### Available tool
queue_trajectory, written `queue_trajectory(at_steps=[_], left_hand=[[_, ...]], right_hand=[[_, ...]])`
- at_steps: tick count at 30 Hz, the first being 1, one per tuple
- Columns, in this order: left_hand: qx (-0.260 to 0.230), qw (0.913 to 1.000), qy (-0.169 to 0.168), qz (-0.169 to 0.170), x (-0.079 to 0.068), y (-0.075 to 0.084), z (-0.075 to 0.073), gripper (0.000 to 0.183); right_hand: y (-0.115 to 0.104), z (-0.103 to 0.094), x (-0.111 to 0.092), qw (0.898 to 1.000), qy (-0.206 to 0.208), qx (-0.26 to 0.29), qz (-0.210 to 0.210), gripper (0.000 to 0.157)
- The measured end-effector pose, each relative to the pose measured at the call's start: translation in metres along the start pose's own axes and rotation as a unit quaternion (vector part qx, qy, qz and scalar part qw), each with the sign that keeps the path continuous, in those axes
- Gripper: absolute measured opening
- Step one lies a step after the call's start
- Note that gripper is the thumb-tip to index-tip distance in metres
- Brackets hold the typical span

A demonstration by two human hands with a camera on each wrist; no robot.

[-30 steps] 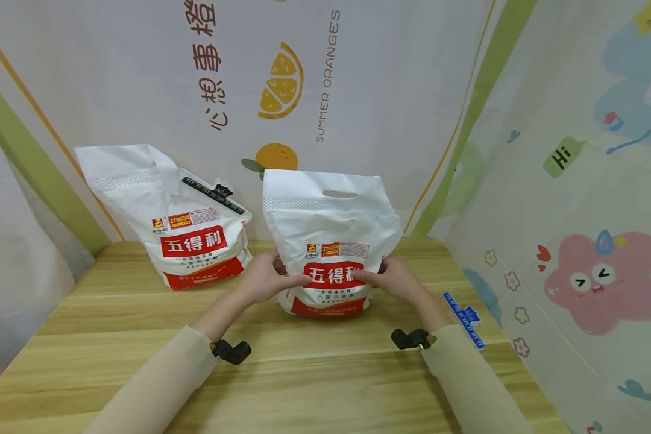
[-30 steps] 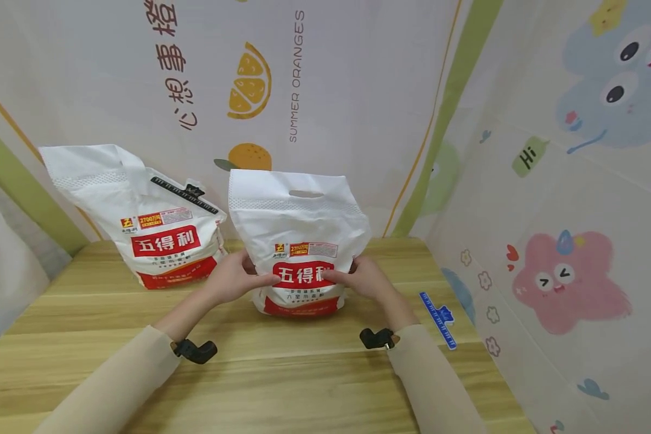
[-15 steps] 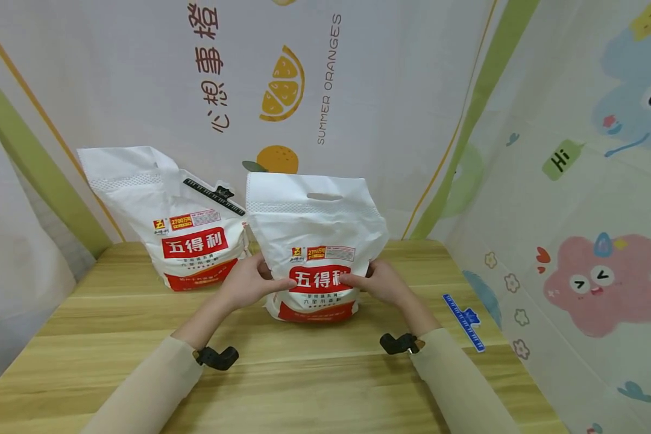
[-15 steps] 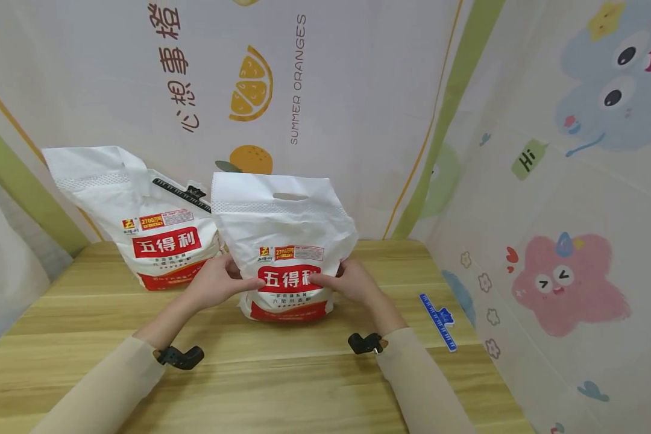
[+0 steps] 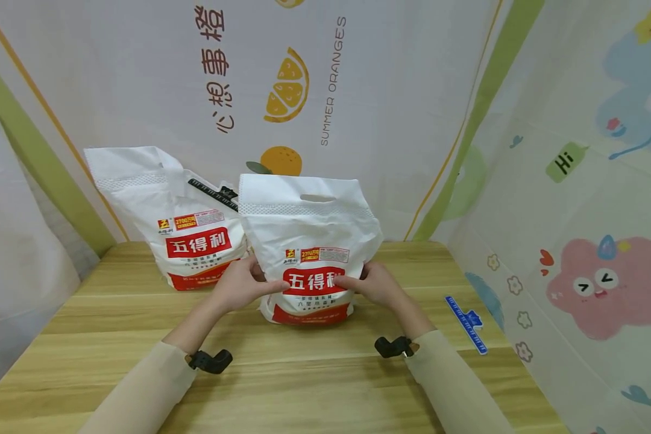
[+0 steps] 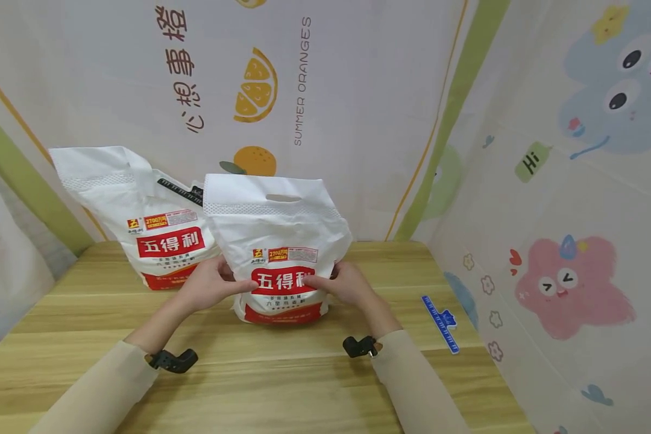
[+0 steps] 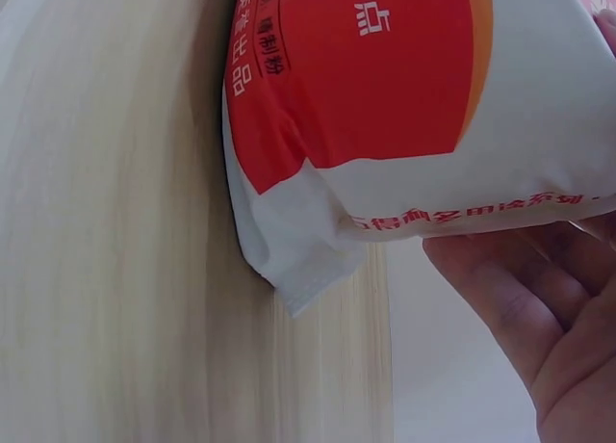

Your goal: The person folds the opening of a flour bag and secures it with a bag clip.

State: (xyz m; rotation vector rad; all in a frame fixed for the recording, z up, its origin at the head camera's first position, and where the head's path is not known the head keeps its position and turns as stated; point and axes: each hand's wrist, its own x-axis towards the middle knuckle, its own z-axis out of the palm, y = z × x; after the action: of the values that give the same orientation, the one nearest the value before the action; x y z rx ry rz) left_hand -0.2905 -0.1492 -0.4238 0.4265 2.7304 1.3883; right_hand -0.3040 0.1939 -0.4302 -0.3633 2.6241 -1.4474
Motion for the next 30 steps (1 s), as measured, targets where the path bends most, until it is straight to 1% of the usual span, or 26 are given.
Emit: queue_trajectory(at_steps=[5, 7, 11, 18, 25, 30], left_hand=[[0.0, 1.0, 0.006, 0.005, -0.003, -0.003, -0.002, 0.071], [-0.002, 0.9999, 0.005, 0.012, -0.004, -0.004, -0.003, 0.071], [-0.008, 0.9998, 0.007, 0.015, -0.006, -0.007, -0.005, 0.07], [-0.011, 0.9998, 0.008, 0.013, -0.009, -0.011, -0.008, 0.07], [-0.01, 0.9998, 0.011, 0.012, -0.013, -0.013, -0.01, 0.068], [-0.008, 0.9998, 0.013, 0.011, -0.015, -0.015, -0.011, 0.067]], right_hand=[[-0.001, 0.004, 0.002, 1.0, -0.001, 0.001, -0.004, 0.064], [-0.001, 0.005, 0.002, 1.0, -0.004, 0.003, -0.004, 0.064], [-0.002, 0.008, 0.004, 1.0, -0.007, 0.005, 0.001, 0.066], [-0.004, 0.011, 0.004, 1.0, -0.006, 0.005, 0.003, 0.066], [-0.006, 0.016, 0.003, 1.0, -0.016, 0.012, -0.008, 0.061], [-0.008, 0.018, 0.002, 1.0, -0.018, 0.019, -0.014, 0.061]])
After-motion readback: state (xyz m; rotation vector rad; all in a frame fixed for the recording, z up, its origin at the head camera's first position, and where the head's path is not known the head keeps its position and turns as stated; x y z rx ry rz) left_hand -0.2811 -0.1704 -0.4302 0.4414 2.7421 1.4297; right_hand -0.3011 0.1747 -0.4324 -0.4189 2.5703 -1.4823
